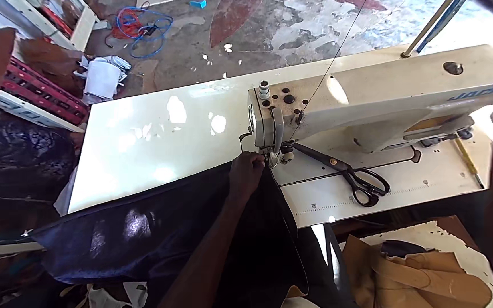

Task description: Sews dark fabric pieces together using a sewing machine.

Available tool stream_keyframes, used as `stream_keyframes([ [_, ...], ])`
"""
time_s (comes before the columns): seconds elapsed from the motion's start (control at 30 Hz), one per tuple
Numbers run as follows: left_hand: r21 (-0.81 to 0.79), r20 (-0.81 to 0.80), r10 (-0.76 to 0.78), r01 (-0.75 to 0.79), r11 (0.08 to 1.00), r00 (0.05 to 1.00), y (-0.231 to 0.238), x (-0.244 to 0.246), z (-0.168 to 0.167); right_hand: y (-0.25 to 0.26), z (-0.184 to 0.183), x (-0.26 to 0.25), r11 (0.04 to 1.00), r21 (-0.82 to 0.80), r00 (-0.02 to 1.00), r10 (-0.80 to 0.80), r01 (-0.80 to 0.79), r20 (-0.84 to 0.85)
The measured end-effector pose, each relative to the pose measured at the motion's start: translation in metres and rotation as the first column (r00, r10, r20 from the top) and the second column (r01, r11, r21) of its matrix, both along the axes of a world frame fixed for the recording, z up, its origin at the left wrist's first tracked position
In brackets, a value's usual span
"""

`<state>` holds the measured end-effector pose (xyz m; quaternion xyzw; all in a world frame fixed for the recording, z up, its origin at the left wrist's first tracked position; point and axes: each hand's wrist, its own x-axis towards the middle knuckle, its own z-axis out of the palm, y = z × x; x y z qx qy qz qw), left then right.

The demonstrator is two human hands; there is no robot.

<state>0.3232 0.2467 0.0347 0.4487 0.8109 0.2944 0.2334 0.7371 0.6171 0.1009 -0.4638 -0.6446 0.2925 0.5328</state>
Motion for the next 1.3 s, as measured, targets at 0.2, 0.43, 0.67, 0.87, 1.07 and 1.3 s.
stream_keyframes([
  [0.2,-0.036,0.005,-0.001,0.001,0.999,1.0,0.002,-0.003,0.003,-0.006,-0.019,0.005,0.986,0.05,0.986,-0.163,0.162,0.02],
  [0.43,-0.043,0.014,0.02,-0.019,0.999,1.0,0.002,0.0,0.004,-0.014,-0.004,-0.01,0.991,0.091,0.995,-0.092,0.094,-0.025],
  [0.67,-0.025,0.011,0.004,-0.003,1.0,1.0,0.003,-0.002,0.002,-0.03,0.005,-0.008,0.987,0.026,0.984,-0.16,0.158,0.076],
  [0.87,-0.005,0.011,-0.005,0.005,1.0,1.0,0.001,-0.001,0.001,-0.03,0.01,-0.017,0.983,0.055,0.982,-0.179,0.176,0.055],
  [1.07,0.004,0.002,-0.004,0.003,1.0,1.0,-0.001,-0.002,-0.002,-0.047,-0.012,-0.03,0.873,0.057,0.868,-0.488,0.485,0.089],
  [1.3,0.202,0.21,-0.179,0.137,0.97,0.961,-0.042,-0.018,-0.007,-0.197,-0.021,-0.058,0.952,0.213,0.941,-0.15,0.221,-0.304],
])
